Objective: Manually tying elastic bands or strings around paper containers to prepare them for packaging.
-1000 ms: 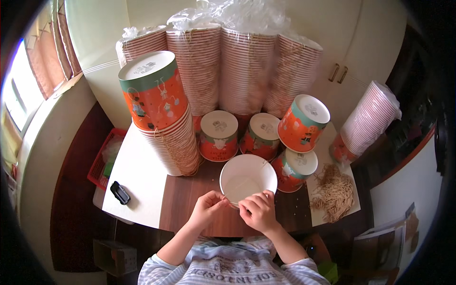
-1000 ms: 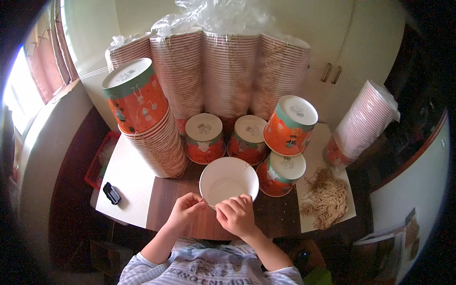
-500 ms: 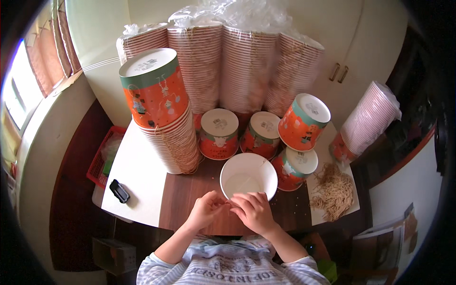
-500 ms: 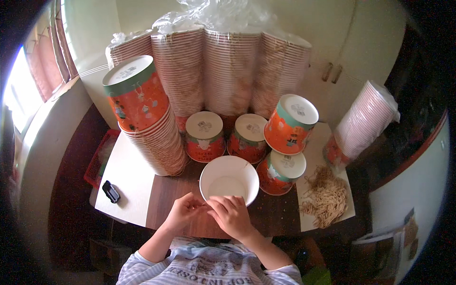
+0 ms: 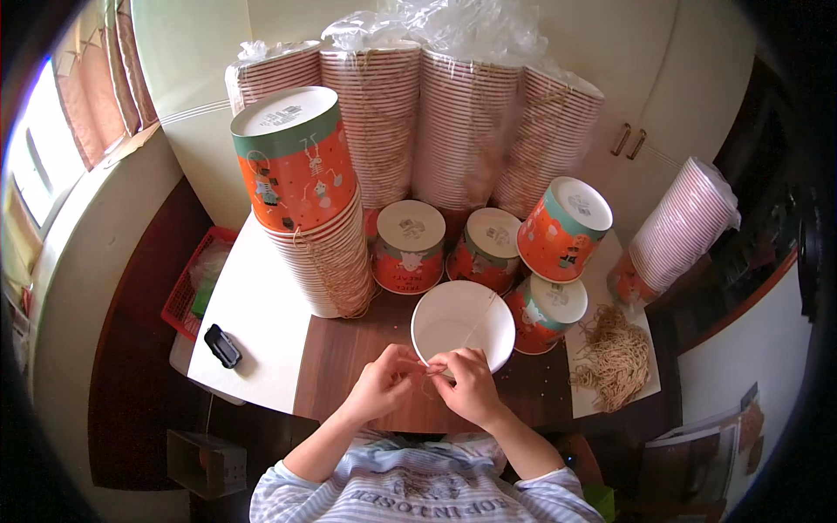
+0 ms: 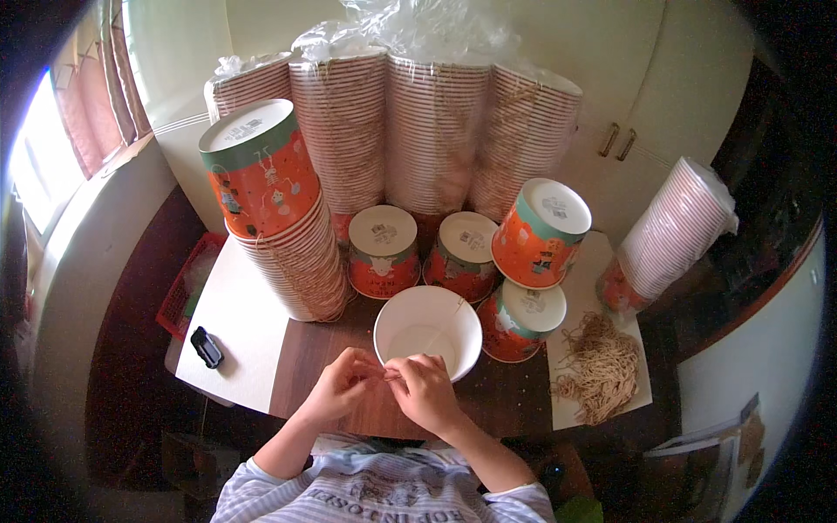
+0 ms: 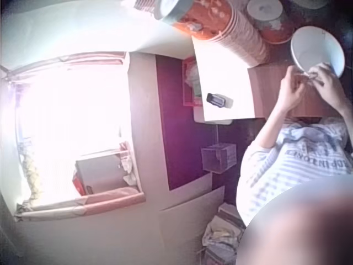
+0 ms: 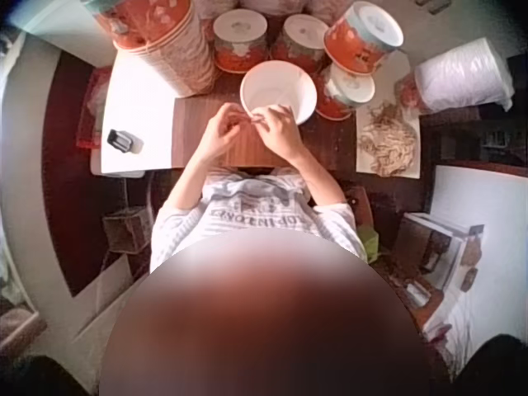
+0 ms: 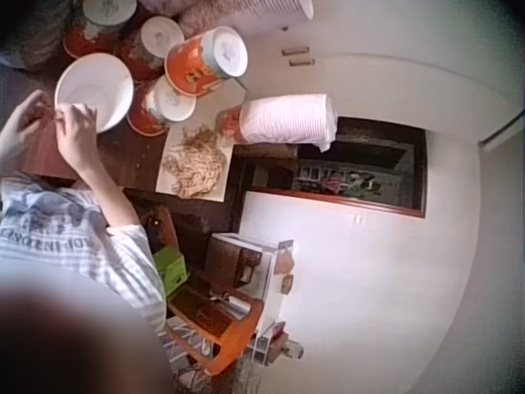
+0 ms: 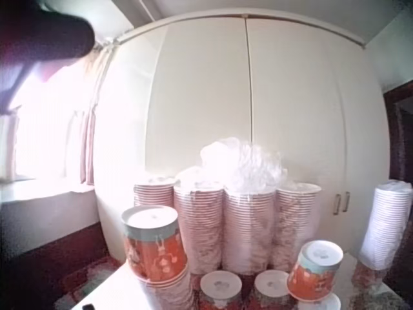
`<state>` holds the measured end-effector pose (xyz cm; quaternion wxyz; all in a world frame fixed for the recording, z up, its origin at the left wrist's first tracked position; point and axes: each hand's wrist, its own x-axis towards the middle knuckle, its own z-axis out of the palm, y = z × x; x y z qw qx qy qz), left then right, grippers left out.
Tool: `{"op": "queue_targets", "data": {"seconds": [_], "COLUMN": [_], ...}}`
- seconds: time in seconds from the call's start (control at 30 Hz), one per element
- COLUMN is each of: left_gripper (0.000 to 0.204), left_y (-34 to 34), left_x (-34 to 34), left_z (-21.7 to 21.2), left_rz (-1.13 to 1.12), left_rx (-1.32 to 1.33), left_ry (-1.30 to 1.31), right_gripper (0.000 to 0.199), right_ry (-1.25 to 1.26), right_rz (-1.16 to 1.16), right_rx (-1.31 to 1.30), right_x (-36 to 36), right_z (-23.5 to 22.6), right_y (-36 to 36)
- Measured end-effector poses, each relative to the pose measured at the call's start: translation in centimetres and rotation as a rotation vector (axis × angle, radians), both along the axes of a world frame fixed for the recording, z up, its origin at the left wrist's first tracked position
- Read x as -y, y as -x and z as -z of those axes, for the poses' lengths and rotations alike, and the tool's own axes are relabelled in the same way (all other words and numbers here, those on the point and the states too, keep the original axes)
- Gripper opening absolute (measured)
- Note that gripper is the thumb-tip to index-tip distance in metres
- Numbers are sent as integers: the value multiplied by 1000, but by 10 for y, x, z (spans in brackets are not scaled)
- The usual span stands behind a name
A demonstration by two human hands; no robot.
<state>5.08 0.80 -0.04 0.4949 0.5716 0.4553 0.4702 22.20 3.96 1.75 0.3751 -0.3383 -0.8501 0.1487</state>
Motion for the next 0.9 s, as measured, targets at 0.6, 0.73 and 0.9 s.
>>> {"op": "queue_targets", "data": {"seconds": [0.6,0.73,0.9], "left_gripper": [15,16,18], "left_y": [-22,-23,-24], "left_x": [9,9,8], "left_z": [35,34,23], "left_rz": [-374,-457,-447], "left_rx": [-144,-51,-202], "left_ry": [-81,-200,-245], "right_gripper": [23,23,23], "right_ry": [214,217,230], "right_rz": [13,13,6], "right_rx": [-71,-84,-80], "right_x": [-5,-4,-4], "right_z": [0,-1,-1], "right_y": [-5,-5,-4]}}
